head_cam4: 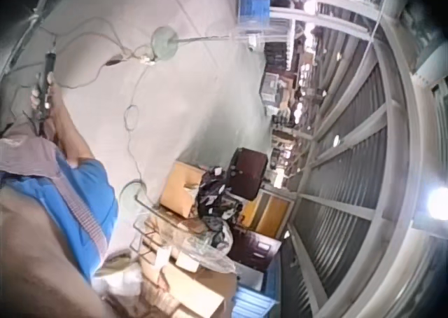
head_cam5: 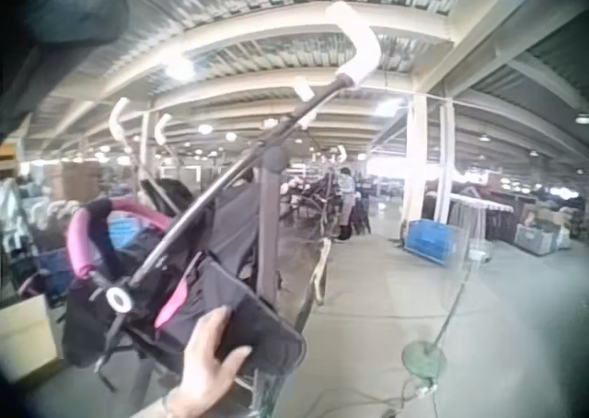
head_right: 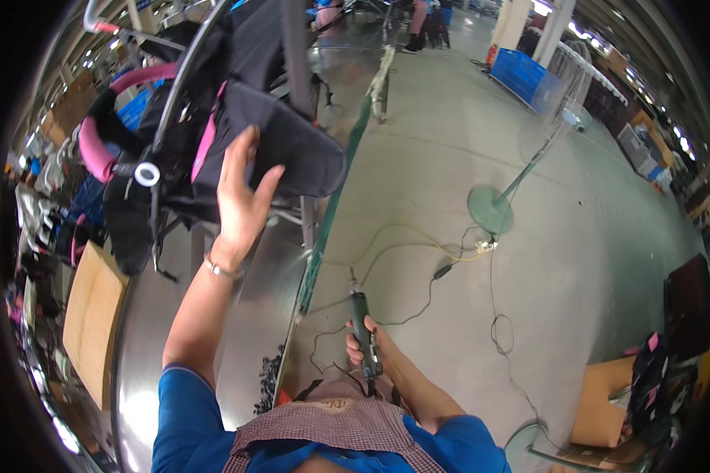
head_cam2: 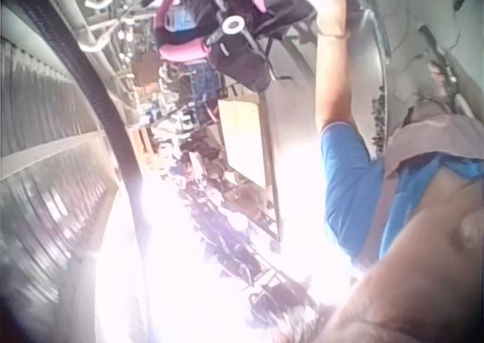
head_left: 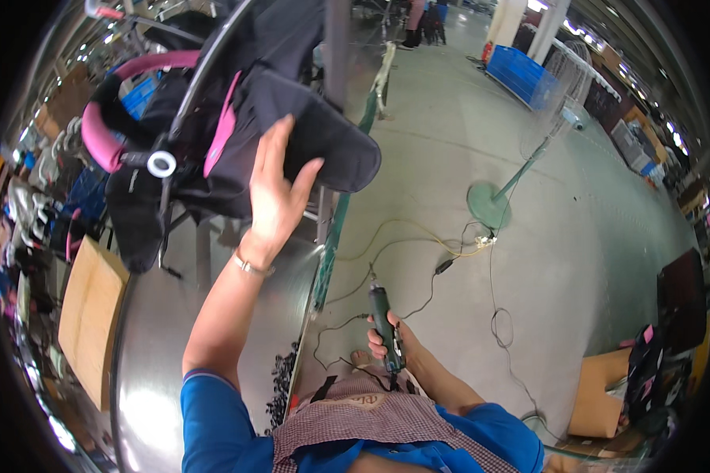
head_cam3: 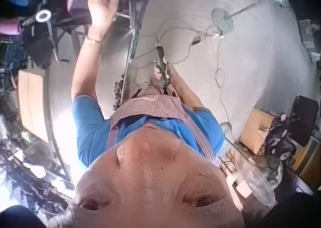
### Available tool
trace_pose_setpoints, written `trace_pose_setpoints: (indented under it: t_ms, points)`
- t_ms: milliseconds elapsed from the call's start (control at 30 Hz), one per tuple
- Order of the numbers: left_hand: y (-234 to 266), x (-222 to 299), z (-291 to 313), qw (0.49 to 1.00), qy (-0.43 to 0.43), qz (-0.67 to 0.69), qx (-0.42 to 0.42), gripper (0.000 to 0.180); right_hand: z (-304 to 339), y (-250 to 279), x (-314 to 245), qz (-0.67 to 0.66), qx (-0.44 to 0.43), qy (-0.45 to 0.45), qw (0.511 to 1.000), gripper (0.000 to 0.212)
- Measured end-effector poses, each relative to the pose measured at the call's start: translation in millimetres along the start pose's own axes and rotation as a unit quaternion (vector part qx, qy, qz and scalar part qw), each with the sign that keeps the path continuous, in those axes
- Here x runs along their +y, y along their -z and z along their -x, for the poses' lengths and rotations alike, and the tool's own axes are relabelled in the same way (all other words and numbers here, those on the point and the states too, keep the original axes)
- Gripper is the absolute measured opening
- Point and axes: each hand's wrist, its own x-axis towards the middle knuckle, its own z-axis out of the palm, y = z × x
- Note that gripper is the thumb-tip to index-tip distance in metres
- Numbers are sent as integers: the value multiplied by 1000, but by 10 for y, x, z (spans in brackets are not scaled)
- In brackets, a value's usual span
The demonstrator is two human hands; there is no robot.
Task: The person uses a corded electric screwdriver to fasten screws into the frame of a stroller. They repeatedly pick up screws from a metal tray, position them, and drive them into place on various parts of the stroller frame.
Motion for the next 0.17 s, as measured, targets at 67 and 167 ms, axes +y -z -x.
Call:
trace_pose_setpoints:
  t_ms: [67, 167]
  points:
    - [-542, -146, -274, 998, 42, 40, 16, 66, 100, 129, -120, -2, 29, 39, 999, 52]
    - [-1106, -481, -480, 952, 279, 79, -99, 79, 202, 378, -268, -20, 53, 90, 994, 52]
